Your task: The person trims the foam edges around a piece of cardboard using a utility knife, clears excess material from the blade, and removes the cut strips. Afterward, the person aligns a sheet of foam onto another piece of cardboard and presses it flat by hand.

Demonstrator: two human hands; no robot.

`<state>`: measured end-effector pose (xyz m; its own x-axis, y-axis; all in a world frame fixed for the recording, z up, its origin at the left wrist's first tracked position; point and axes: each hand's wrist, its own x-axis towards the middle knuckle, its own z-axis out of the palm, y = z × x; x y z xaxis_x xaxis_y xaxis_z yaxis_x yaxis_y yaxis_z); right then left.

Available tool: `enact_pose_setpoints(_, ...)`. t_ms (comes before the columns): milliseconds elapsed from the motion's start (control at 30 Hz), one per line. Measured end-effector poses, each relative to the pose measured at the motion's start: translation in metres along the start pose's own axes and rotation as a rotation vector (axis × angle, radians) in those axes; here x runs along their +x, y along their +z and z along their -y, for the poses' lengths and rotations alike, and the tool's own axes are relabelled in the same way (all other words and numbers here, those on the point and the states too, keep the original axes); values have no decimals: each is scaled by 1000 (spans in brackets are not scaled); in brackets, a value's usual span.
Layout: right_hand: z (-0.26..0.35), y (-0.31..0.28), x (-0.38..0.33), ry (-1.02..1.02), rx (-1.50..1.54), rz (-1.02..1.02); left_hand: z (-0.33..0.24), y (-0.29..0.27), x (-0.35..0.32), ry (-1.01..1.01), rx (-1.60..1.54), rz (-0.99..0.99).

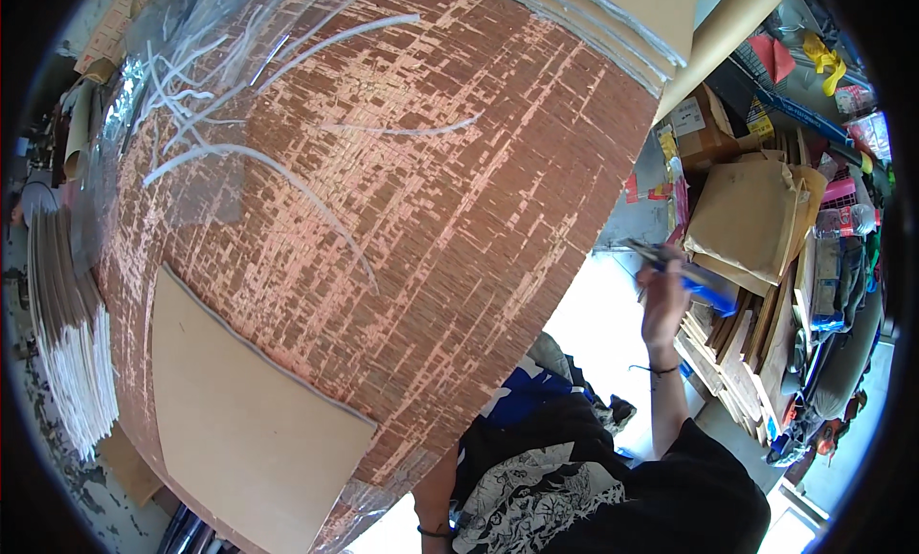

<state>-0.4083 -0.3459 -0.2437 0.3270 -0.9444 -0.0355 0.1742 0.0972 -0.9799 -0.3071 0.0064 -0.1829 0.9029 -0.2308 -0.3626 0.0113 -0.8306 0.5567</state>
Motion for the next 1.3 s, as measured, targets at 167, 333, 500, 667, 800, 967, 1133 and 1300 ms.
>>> enact_pose_setpoints(167, 115, 72, -4, -360, 155, 281, 3, 11, 10, 132, -17, -149)
enact_pose_setpoints(333, 137, 114, 9, -517, -264, 526, 8, 14, 9, 184, 162, -200)
enact_pose_setpoints(500, 142, 131, 9, -463, -421, 556, -4, 4, 8, 75, -38, -104)
enact_pose_setpoints(667, 143, 130, 16, -589, -392, 652, 37, 13, 11, 718, 721, -265)
enact_pose_setpoints(800, 146, 135, 7, -599, -477, 600, 17, 5, 10, 167, -104, -70)
enact_pose_setpoints(967, 142, 150, 2, -339, -262, 477, 44, 9, 17, 797, 903, -284)
enact_pose_setpoints(1133, 134, 148, 2, -22, 18, 436, 32, 16, 15, 443, 367, -320)
enact_pose_setpoints(1300, 123, 149, -5, -93, 21, 397, 33, 16, 16, 279, 35, -282)
